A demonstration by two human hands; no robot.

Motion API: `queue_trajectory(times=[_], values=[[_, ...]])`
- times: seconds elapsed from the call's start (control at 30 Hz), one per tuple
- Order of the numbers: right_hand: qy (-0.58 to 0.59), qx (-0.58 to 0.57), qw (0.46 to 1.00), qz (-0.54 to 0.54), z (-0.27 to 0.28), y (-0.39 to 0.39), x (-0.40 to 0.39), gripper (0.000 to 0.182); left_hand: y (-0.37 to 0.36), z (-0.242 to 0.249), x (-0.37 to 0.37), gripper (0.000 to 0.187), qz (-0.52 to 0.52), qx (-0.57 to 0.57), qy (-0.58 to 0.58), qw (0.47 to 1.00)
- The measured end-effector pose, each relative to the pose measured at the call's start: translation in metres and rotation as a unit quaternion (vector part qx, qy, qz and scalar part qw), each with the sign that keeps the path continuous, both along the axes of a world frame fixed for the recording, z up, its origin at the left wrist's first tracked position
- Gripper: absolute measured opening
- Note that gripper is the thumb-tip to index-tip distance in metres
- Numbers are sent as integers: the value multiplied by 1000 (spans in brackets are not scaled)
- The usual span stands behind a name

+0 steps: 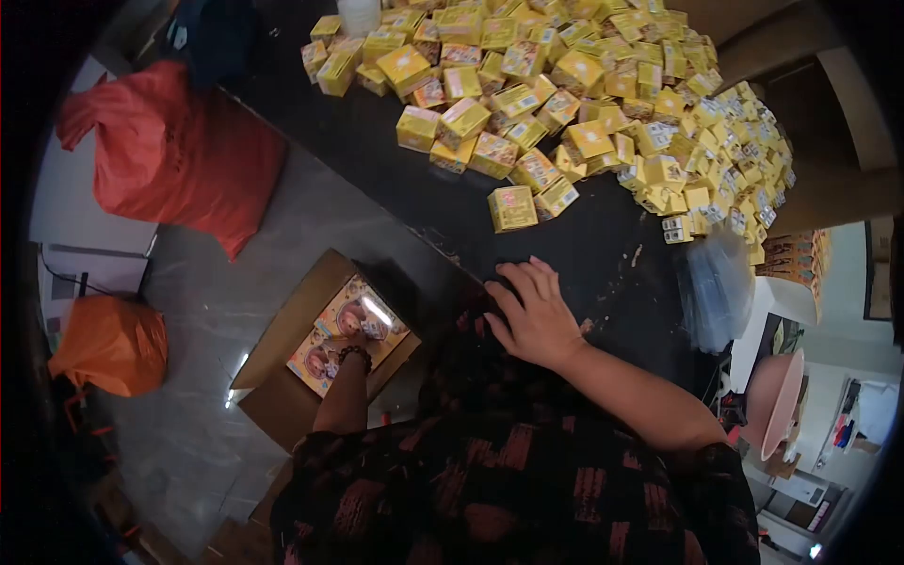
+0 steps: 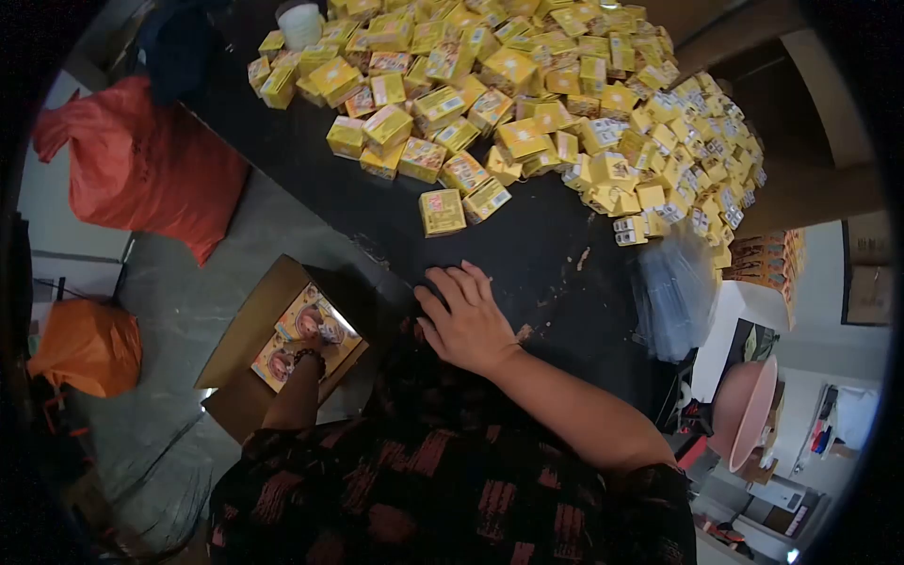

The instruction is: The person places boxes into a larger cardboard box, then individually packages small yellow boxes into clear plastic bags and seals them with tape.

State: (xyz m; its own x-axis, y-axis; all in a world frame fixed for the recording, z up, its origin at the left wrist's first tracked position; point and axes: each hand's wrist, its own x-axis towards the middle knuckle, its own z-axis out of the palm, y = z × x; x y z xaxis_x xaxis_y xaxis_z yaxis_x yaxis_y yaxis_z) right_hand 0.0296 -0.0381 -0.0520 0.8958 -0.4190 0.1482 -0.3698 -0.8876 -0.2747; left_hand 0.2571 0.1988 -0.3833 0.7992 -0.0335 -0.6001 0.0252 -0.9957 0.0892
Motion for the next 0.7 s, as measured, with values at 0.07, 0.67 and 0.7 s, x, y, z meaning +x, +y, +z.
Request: queue_trajectory(times=[0.07,0.67,0.7], values=[[13,11,1000,9,1,0,-3,39,-10,18,-2,73,90,-43,-56,993],[-119,-51,991,40,-19,13,-41,49,-232,429,-347,20,-691,-383,575,211],[-121,-53,991,34,-19,12,-47,49,-238,417,-346,20,-694,-378,577,208]])
